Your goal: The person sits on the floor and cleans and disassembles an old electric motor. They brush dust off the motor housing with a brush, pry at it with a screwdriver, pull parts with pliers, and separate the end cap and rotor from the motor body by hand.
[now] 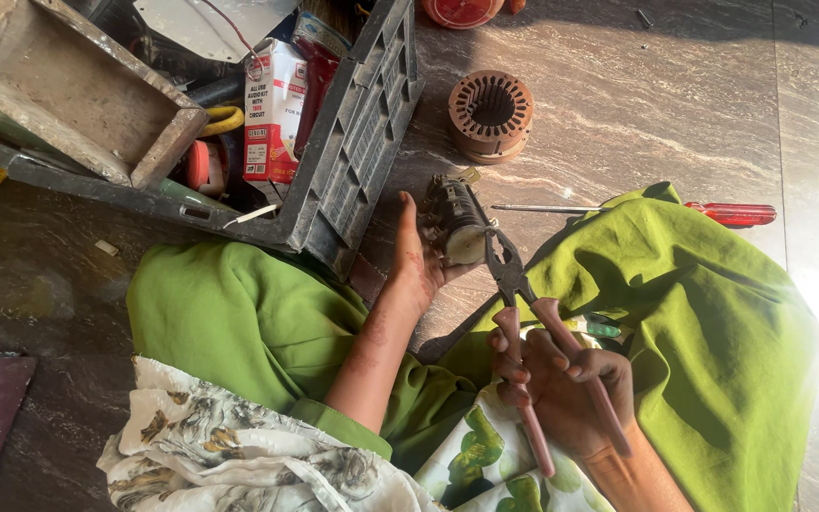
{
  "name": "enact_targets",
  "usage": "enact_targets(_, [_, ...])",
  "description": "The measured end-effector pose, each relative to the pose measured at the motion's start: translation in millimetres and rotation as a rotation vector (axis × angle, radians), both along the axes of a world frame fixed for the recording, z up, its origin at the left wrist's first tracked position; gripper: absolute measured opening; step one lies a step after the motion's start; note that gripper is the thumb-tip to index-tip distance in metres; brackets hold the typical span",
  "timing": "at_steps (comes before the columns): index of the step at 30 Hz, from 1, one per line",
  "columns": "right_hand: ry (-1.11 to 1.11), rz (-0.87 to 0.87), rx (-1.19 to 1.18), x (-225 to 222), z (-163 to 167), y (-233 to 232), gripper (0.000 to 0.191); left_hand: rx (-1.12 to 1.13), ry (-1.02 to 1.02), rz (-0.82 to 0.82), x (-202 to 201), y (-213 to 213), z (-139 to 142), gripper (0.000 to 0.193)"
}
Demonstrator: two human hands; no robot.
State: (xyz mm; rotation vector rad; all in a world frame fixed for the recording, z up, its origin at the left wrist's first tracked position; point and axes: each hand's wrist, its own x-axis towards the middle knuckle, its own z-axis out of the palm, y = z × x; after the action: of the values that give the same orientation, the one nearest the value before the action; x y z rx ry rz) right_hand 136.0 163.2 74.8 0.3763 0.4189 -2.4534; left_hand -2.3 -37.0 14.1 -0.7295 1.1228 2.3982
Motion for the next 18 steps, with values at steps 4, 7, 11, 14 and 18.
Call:
enact_targets(4, [0.007, 0.052, 0.036, -3.2, -0.4, -3.5, 0.027, -0.706, 0.245, 0.195, 0.7, -7.8, 6.3, 0.086])
enact_targets(7, [0.000, 0.063, -0.008, -0.3, -4.7, -3.5, 0.026, -0.596, 0.468, 0.357, 1.9, -22.1, 20.5, 0.073])
enact_targets(11, [-0.034, 0.037, 0.001, 8.3, -9.9, 4.4, 0.058, -0.836, 0.446, 0.239, 5.8, -19.6, 29.3, 0.066])
enact_targets(14, [0.038, -0.051, -0.022, 10.4, -11.5, 10.7, 0.043, -0.829, 0.195, -0.005, 1.2, -9.2, 26.5, 0.070])
enact_targets(18, [0.079, -0.106, -0.191, 6.4, -11.3, 15.7, 0.034, -0.953, 0.165, -0.282, 4.2, -1.8, 21.5, 0.079])
